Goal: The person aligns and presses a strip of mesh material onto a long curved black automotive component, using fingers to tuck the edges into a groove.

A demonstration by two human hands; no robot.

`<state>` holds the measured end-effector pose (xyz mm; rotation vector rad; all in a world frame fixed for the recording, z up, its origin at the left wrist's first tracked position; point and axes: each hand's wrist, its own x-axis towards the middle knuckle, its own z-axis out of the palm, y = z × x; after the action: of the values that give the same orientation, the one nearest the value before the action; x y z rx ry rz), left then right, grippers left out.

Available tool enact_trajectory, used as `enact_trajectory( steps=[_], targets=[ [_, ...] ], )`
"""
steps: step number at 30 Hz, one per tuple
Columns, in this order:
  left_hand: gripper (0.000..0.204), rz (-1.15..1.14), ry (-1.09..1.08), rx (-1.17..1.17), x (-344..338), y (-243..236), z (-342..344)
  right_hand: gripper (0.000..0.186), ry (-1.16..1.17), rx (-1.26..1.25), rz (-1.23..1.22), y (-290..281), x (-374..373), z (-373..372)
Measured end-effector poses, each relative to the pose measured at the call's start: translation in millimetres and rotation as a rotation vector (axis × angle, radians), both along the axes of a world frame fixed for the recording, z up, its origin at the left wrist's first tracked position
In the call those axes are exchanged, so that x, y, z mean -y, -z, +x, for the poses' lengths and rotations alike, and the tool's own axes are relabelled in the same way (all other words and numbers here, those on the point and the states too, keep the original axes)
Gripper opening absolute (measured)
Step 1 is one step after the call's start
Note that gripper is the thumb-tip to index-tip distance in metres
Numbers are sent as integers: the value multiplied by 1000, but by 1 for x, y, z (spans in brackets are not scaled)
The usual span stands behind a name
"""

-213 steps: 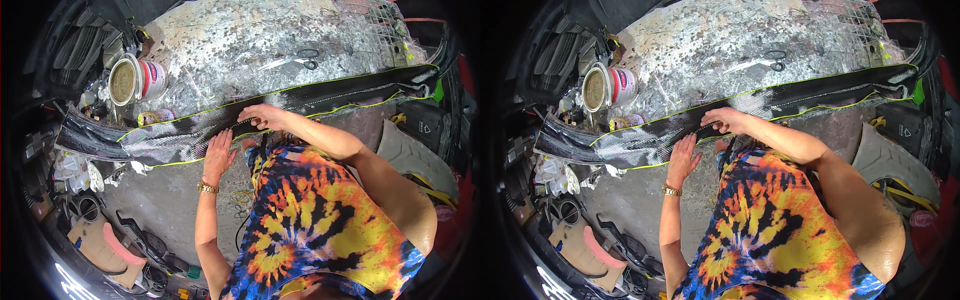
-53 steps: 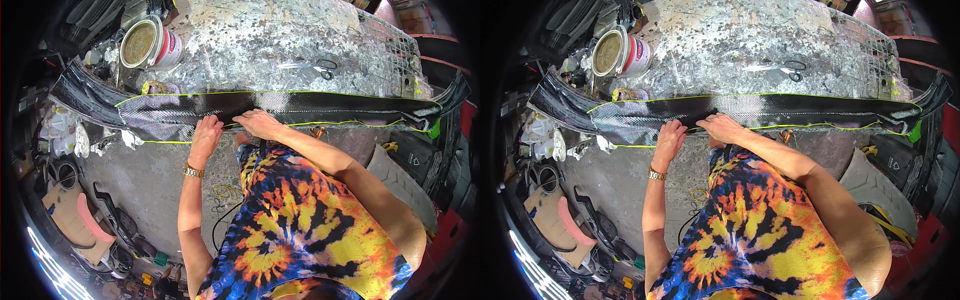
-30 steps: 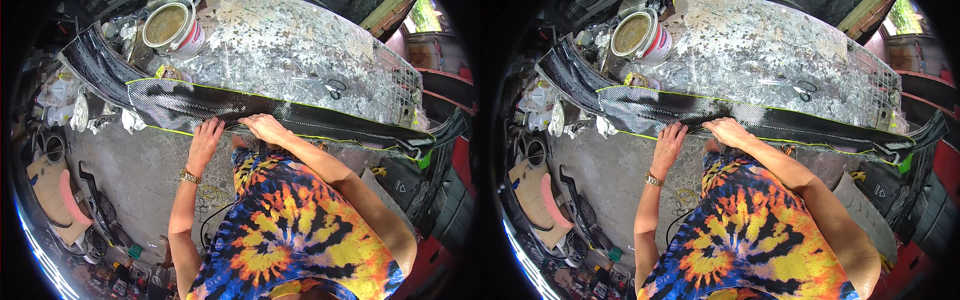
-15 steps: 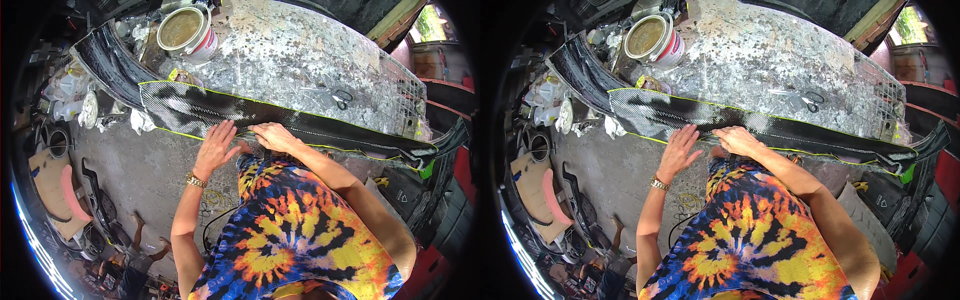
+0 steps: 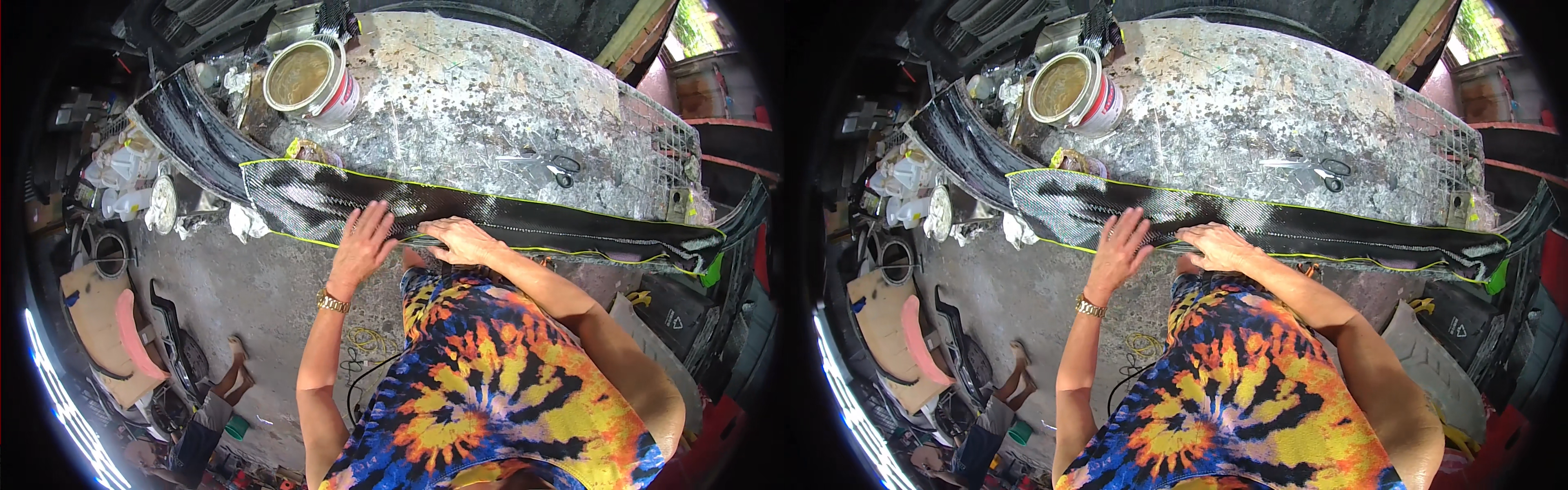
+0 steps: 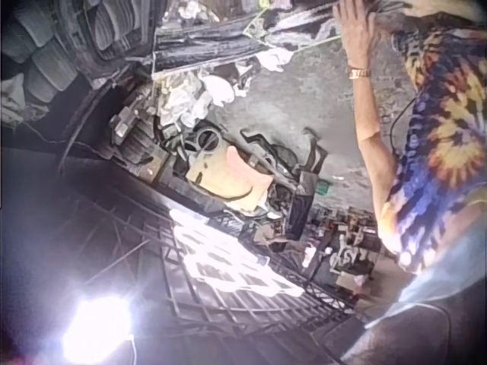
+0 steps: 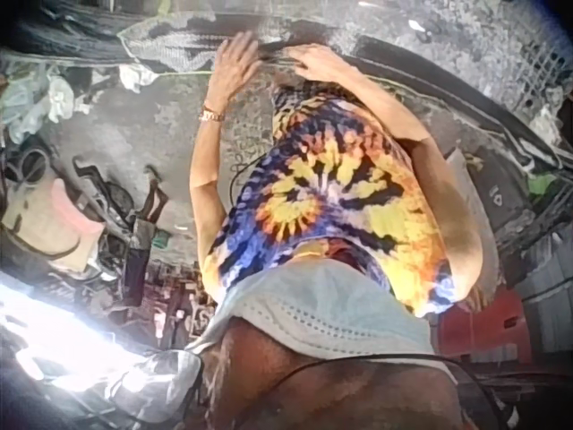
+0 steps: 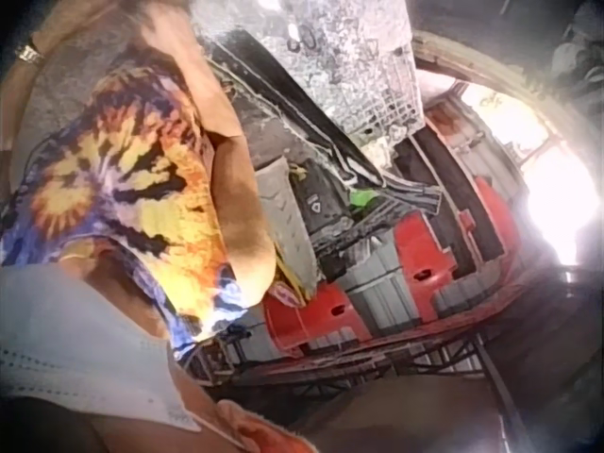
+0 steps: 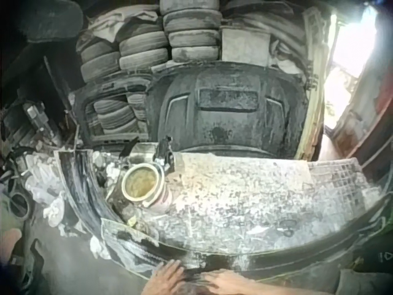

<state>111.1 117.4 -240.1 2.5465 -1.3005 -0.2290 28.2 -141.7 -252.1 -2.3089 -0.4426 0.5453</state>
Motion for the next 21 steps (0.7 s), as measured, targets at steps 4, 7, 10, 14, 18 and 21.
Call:
enact_trajectory(
  steps=[4, 7, 10, 14, 18, 21],
  targets=[
    [51, -140, -194, 182, -6, -20, 46, 51, 94, 82, 128, -17, -11, 7],
    [46, -126, -128, 178, 11, -41, 80, 64, 42, 142, 88, -15, -31, 18],
    [38, 9, -39, 62, 15, -39, 93, 74, -40, 144, 31, -2, -47, 26],
    [15, -3, -7, 92, 22, -35, 97, 75, -45, 181, 31, 17, -51, 23],
    [11, -38, 19, 105, 23, -32, 99, 74, -38, 218, 13, 22, -53, 21],
    [11, -19, 14, 78, 20, -34, 99, 72, -11, 230, 14, 21, -57, 22]
  ],
)
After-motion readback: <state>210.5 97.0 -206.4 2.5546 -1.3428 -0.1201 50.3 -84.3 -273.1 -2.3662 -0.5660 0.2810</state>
